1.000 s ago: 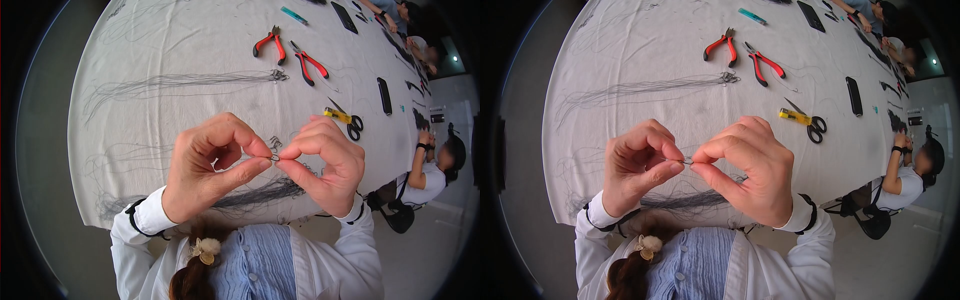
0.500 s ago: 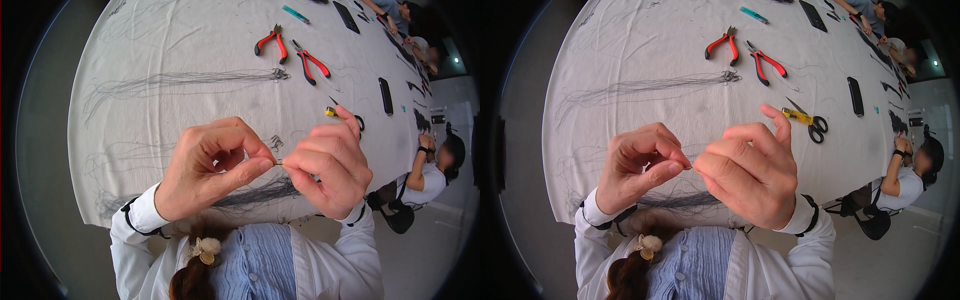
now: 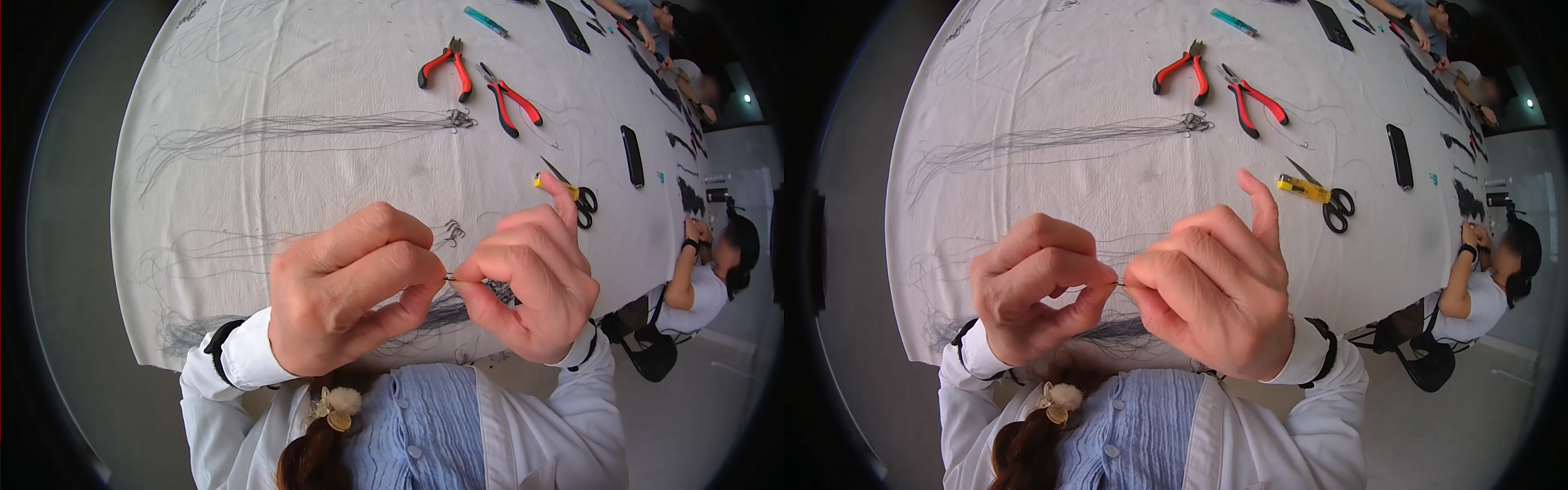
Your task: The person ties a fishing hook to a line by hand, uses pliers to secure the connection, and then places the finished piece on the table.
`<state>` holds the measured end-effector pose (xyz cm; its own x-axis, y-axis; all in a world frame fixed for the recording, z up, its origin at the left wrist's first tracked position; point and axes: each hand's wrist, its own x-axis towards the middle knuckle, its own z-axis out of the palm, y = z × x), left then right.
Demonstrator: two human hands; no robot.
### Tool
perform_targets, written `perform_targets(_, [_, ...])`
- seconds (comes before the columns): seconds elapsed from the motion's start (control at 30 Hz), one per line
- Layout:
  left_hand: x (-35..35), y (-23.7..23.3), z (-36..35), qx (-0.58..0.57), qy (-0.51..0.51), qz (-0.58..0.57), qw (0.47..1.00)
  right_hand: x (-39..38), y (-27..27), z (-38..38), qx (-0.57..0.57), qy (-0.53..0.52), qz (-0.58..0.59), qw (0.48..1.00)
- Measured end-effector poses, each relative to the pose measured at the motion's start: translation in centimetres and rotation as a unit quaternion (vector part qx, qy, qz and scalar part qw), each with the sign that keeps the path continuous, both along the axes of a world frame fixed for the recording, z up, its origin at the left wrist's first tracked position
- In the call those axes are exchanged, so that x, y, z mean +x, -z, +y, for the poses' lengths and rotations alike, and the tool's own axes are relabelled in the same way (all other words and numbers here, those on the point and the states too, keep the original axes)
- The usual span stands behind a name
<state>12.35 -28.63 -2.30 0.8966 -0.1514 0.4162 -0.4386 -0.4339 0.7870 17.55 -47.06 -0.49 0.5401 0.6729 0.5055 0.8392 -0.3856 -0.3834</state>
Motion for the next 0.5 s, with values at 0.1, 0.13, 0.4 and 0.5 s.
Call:
perform_targets(0.1, [-0.1,0.5,-0.3,0.051,-0.017,-0.127,0.990,0.1,-0.6,-0.3,-0.018,-0.017,0.102,0.994])
perform_targets(0.13, [-0.2,0.7,-0.1,0.093,0.002,-0.195,0.976,0.2,-0.6,-0.4,-0.020,-0.029,0.172,0.984])
perform_targets(0.4, [0.0,1.3,0.0,0.194,-0.007,-0.338,0.921,0.0,0.0,-0.5,0.154,-0.018,0.626,0.764])
perform_targets(0.5, [0.3,0.1,0.1,0.076,-0.005,-0.134,0.988,0.1,-0.1,-0.9,0.136,-0.007,0.454,0.880])
